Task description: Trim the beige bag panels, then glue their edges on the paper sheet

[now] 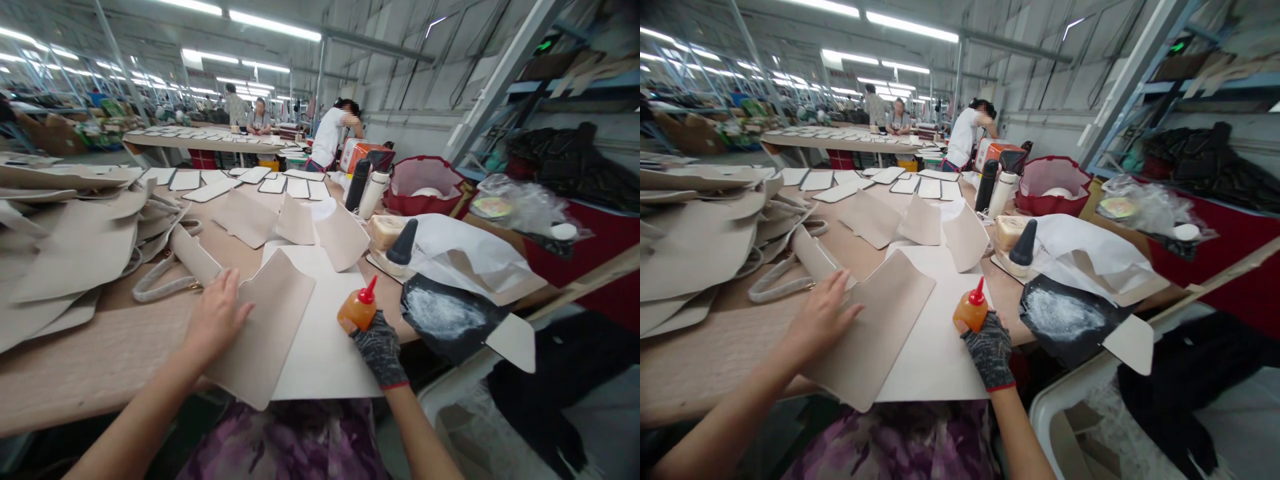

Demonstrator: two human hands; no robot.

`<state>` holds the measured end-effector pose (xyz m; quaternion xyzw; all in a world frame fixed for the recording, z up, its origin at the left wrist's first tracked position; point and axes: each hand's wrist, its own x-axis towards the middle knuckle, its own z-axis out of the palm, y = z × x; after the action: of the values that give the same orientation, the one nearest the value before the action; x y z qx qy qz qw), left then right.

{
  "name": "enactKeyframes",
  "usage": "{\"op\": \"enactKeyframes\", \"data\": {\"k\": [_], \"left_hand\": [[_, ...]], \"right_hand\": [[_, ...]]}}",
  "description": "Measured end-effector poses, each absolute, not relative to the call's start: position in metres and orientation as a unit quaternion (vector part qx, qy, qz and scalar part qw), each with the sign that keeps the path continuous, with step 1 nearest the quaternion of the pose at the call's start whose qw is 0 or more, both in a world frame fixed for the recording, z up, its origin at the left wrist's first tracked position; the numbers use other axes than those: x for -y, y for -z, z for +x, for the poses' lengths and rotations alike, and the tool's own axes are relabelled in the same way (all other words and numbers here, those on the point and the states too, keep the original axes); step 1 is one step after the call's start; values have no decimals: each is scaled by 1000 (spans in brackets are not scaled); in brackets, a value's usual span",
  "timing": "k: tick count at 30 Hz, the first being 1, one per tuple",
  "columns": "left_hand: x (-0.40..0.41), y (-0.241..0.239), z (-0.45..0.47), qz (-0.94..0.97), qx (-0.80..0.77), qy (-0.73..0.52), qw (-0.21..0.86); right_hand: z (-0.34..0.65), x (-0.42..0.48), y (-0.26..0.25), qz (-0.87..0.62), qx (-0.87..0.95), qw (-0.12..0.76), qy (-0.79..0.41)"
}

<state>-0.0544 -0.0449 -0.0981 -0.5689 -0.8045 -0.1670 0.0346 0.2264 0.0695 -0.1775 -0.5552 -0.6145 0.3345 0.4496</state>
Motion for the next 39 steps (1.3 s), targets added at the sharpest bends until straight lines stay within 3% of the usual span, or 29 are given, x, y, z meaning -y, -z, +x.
{"op": "enactKeyframes", "data": {"k": [4,6,11,18,24,29,39], "left_hand": [[53,96,-77,-543,791,200,-198],[58,98,-75,-563,759,240,-222],[74,88,-56,-549,765,283,-184],[102,74,-47,-544,772,306,-118],[116,80,-37,-528,808,258,-45],[126,90,-24,-572,764,299,19],[137,94,-12,-608,710,353,44]], "right_hand": [[230,-41,175,-548,699,439,-132],[220,-17,168,-517,699,486,-87],[168,18,159,-445,697,481,-289],[123,-8,152,-444,575,425,-540],[120,3,123,-405,614,494,-464],[120,-14,121,-444,652,492,-367],[108,-44,103,-447,698,489,-272]]}}
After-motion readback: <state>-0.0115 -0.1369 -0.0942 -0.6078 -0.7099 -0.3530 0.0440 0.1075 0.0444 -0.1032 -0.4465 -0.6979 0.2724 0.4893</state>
